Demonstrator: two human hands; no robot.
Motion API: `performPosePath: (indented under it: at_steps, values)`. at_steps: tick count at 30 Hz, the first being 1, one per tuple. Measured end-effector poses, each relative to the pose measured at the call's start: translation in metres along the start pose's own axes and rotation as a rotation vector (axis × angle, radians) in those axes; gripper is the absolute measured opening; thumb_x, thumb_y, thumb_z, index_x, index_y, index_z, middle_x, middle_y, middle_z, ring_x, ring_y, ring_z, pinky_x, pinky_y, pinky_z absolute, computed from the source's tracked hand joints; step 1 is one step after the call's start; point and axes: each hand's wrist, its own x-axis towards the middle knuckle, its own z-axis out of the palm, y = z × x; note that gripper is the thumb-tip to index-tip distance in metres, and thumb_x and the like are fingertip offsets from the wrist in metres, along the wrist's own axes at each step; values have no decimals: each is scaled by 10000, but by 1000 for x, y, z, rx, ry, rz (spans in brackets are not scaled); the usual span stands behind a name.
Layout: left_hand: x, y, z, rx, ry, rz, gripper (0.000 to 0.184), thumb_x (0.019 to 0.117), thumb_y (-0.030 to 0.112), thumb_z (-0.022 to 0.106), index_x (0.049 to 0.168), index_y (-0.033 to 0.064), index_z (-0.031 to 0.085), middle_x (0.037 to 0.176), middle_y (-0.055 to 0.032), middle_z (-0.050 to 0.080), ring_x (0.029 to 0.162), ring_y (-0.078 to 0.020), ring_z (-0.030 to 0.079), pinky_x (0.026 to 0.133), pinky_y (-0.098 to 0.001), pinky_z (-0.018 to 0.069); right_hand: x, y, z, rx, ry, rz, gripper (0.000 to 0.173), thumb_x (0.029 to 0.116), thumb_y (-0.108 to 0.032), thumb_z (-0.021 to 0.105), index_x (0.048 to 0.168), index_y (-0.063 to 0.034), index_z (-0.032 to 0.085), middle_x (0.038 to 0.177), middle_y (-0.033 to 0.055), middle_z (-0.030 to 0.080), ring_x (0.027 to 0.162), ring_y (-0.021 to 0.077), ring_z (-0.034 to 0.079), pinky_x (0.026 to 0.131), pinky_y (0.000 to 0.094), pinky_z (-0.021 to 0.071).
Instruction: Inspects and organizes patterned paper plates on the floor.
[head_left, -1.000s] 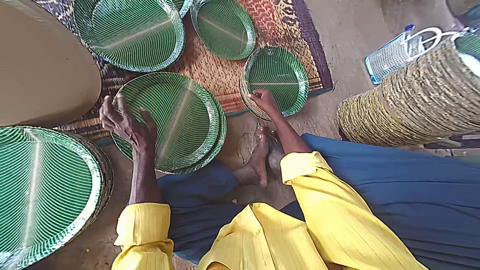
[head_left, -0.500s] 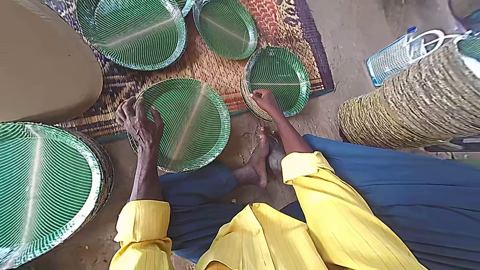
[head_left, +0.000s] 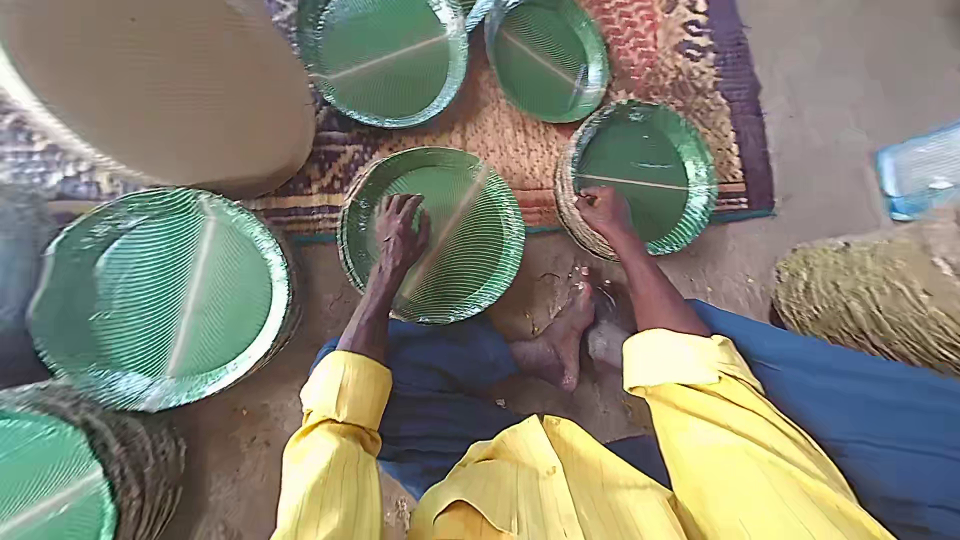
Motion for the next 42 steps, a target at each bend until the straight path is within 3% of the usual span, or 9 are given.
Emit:
performPosePath:
  at_steps: [5, 8, 11, 20, 27, 35, 42]
  values:
    - [2, 1, 2, 5, 22, -10, 308, 967, 191, 592, 1179, 18, 736, 1151, -182, 728, 1115, -376, 672, 934, -535, 524, 3, 8, 0, -66, 34, -80, 360, 1079, -196, 473, 1233, 42, 695, 1231, 345, 656, 1189, 547, 605, 991, 748, 409]
    - [2, -1, 6, 6, 68, 30, 287, 952, 189, 613, 1140, 17, 745, 1100, -175, 735, 1062, -362, 681, 878, -510, 530, 4, 13, 2, -77, 39, -107, 368, 1083, -192, 466, 1213, 61, 699, 1221, 361, 652, 1168, 573, 603, 968, 769, 403]
    - [2, -1, 5, 14, 23, 5, 304, 959, 202, 606, 1168, 23, 735, 1118, -171, 728, 1084, -360, 674, 890, -513, 529, -2, 6, 0, -83, 31, -105, 382, 1082, -259, 519, 1178, 58, 709, 1161, 347, 671, 1118, 553, 626, 946, 751, 425]
    - [1, 0, 7, -17, 66, 54, 285, 958, 177, 589, 1131, 20, 753, 1064, -163, 742, 1028, -340, 699, 881, -496, 545, 0, 4, -2, -86, 2, -50, 379, 1084, -259, 527, 1236, 46, 695, 1241, 343, 643, 1187, 542, 596, 992, 740, 406]
    - [2, -1, 6, -43, 39, 52, 309, 976, 191, 568, 1157, 5, 737, 1076, -185, 735, 1036, -365, 689, 903, -519, 532, 0, 6, 1, -122, 48, -98, 358, 1079, -215, 484, 1125, 42, 730, 1162, 302, 680, 1125, 486, 644, 968, 679, 463]
    - [2, -3, 6, -49, 17, 50, 341, 998, 219, 536, 1166, -7, 728, 1081, -224, 723, 1029, -410, 682, 886, -547, 521, 5, 15, 2, -155, -14, -115, 381, 1042, -294, 590, 1216, 27, 700, 1209, 274, 667, 1151, 434, 642, 1005, 621, 472]
    - [2, -3, 6, -54, 7, 47, 358, 1005, 228, 520, 1177, -13, 722, 1102, -235, 719, 1055, -419, 677, 917, -557, 507, 8, 13, -3, -98, -41, -88, 356, 1062, -253, 564, 1239, 24, 701, 1232, 284, 655, 1166, 436, 635, 1017, 616, 467]
